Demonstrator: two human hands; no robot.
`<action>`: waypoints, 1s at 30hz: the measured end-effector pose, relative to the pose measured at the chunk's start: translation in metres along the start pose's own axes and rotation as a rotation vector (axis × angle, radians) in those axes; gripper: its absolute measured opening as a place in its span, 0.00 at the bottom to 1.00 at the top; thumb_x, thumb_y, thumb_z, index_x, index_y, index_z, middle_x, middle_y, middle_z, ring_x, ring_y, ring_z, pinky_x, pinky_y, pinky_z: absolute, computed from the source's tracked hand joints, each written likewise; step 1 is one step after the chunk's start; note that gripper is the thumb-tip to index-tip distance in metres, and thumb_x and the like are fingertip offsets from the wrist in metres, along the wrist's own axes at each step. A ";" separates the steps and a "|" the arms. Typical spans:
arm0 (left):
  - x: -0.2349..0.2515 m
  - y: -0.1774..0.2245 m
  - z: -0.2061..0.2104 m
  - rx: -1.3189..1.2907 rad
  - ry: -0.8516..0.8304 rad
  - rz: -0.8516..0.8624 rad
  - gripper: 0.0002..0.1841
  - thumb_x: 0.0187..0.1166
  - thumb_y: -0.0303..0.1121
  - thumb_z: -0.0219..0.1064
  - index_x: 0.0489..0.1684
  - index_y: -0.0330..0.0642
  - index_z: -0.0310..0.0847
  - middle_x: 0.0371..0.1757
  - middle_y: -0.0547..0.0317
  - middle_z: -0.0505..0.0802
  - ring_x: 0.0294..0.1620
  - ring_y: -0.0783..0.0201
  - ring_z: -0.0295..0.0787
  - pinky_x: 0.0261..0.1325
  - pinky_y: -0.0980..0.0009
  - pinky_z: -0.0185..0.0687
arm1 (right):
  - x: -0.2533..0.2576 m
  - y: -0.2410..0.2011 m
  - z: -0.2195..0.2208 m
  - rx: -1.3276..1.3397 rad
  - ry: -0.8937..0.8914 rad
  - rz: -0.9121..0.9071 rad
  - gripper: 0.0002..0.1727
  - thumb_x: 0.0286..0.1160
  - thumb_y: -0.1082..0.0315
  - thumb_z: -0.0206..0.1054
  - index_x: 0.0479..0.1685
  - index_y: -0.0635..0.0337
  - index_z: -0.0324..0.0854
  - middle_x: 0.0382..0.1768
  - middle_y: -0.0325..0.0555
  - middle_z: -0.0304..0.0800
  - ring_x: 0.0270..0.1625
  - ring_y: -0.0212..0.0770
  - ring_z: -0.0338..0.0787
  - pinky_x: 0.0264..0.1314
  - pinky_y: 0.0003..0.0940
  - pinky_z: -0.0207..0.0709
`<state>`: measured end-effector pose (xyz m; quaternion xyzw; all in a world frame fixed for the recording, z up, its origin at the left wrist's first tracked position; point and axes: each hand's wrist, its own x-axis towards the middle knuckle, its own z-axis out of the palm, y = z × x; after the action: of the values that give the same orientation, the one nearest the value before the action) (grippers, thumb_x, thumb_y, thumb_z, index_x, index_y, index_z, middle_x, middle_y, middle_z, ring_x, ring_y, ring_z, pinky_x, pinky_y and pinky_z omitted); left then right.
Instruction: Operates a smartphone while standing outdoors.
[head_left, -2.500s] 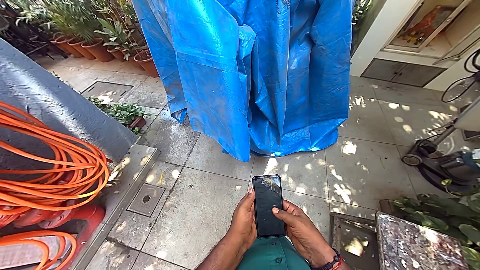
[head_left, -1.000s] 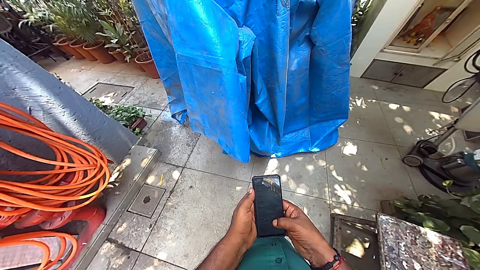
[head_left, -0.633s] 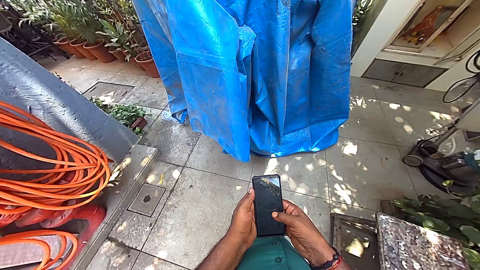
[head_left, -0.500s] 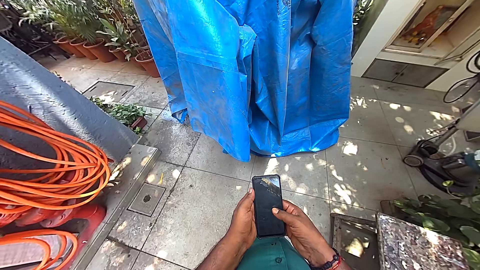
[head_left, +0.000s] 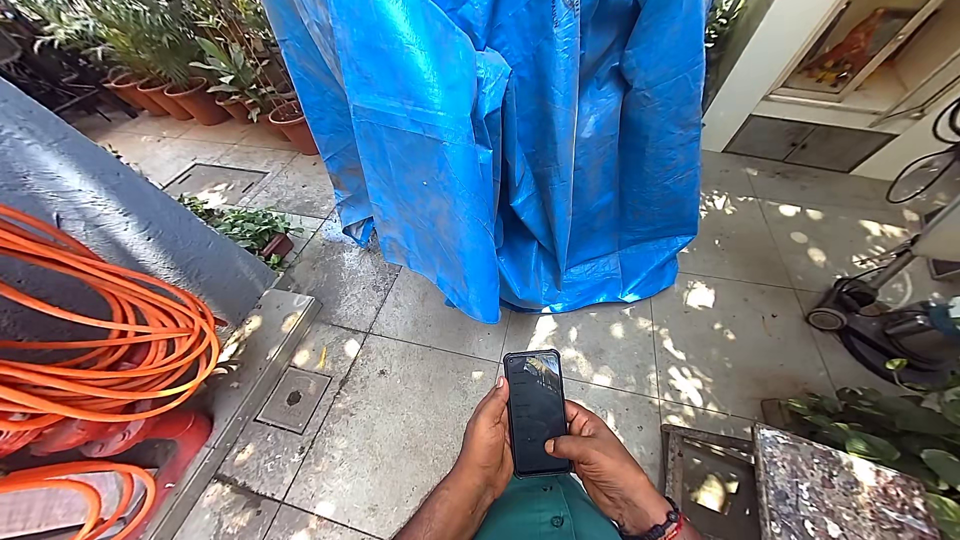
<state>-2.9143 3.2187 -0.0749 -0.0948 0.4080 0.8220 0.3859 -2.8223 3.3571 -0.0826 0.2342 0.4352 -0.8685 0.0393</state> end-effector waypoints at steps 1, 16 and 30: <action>0.000 0.000 0.000 -0.002 -0.001 0.000 0.28 0.96 0.46 0.35 0.78 0.31 0.65 0.63 0.32 0.88 0.65 0.44 0.89 0.71 0.49 0.83 | 0.000 0.000 0.000 -0.002 -0.001 0.000 0.27 0.55 0.88 0.67 0.61 0.72 0.76 0.52 0.64 0.91 0.53 0.51 0.93 0.57 0.46 0.89; -0.001 -0.001 -0.002 -0.012 0.003 0.006 0.28 0.96 0.46 0.36 0.78 0.31 0.65 0.63 0.32 0.88 0.65 0.44 0.89 0.71 0.49 0.83 | 0.001 0.001 0.002 0.024 0.076 0.049 0.15 0.79 0.70 0.66 0.60 0.70 0.80 0.51 0.63 0.92 0.52 0.51 0.94 0.58 0.47 0.89; -0.003 0.000 0.000 0.001 0.010 0.003 0.29 0.96 0.46 0.36 0.78 0.30 0.66 0.63 0.32 0.88 0.65 0.44 0.89 0.71 0.48 0.83 | -0.003 0.001 0.002 -0.004 0.012 0.010 0.23 0.61 0.85 0.67 0.60 0.72 0.77 0.52 0.63 0.91 0.53 0.50 0.93 0.58 0.45 0.88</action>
<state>-2.9120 3.2169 -0.0742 -0.0984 0.4105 0.8218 0.3827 -2.8204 3.3551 -0.0810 0.2414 0.4361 -0.8659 0.0413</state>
